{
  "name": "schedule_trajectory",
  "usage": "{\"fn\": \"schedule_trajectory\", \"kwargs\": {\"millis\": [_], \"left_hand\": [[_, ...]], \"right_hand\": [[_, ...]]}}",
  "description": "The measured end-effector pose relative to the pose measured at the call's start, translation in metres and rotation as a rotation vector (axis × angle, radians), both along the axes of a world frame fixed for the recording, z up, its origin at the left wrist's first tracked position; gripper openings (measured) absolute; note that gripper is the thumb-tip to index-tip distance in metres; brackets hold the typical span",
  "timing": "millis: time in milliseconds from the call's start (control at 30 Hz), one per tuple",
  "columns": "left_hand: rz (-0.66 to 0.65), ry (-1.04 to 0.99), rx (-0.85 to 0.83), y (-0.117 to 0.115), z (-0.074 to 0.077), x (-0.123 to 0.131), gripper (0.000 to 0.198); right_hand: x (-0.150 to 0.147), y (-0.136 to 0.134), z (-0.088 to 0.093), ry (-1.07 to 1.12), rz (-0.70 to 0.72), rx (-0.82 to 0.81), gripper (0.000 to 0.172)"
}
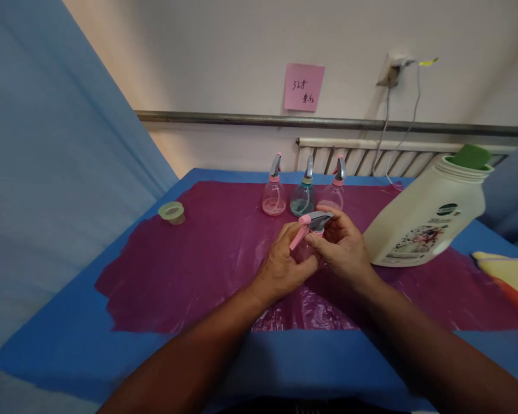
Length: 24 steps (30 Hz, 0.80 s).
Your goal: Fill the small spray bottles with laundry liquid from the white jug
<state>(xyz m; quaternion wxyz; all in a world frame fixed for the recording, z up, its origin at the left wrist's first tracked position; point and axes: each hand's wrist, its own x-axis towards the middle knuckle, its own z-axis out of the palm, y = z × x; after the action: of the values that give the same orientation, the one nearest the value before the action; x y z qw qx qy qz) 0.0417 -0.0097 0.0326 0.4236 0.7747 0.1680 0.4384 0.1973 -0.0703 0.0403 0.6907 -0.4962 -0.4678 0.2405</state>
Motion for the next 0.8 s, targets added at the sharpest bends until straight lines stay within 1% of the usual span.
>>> {"fn": "schedule_trajectory", "kwargs": {"millis": [167, 300, 400, 500, 600, 733, 800], "left_hand": [[0.006, 0.017, -0.011, -0.001, 0.003, 0.000, 0.057], [0.028, 0.022, -0.002, -0.001, 0.003, -0.001, 0.060], [0.054, 0.024, 0.027, -0.002, 0.000, -0.001, 0.061], [0.041, 0.016, 0.022, -0.001, -0.002, -0.001, 0.066], [0.023, 0.026, 0.008, -0.002, 0.000, -0.002, 0.067], [0.025, 0.035, 0.038, -0.003, 0.007, -0.003, 0.056], [0.022, 0.042, 0.036, -0.003, 0.009, -0.004, 0.053]], "right_hand": [[0.001, -0.011, 0.007, 0.011, 0.087, 0.030, 0.072], [0.004, -0.020, 0.010, -0.028, 0.129, -0.029, 0.074], [0.007, -0.020, 0.008, -0.041, 0.110, -0.047, 0.071], [0.008, -0.015, 0.006, -0.099, 0.031, -0.011, 0.069], [0.006, -0.009, 0.004, -0.103, -0.037, 0.017, 0.071], [0.001, -0.006, 0.005, -0.073, -0.019, 0.034, 0.080], [-0.001, -0.011, 0.006, -0.087, 0.021, 0.043, 0.079]]}}
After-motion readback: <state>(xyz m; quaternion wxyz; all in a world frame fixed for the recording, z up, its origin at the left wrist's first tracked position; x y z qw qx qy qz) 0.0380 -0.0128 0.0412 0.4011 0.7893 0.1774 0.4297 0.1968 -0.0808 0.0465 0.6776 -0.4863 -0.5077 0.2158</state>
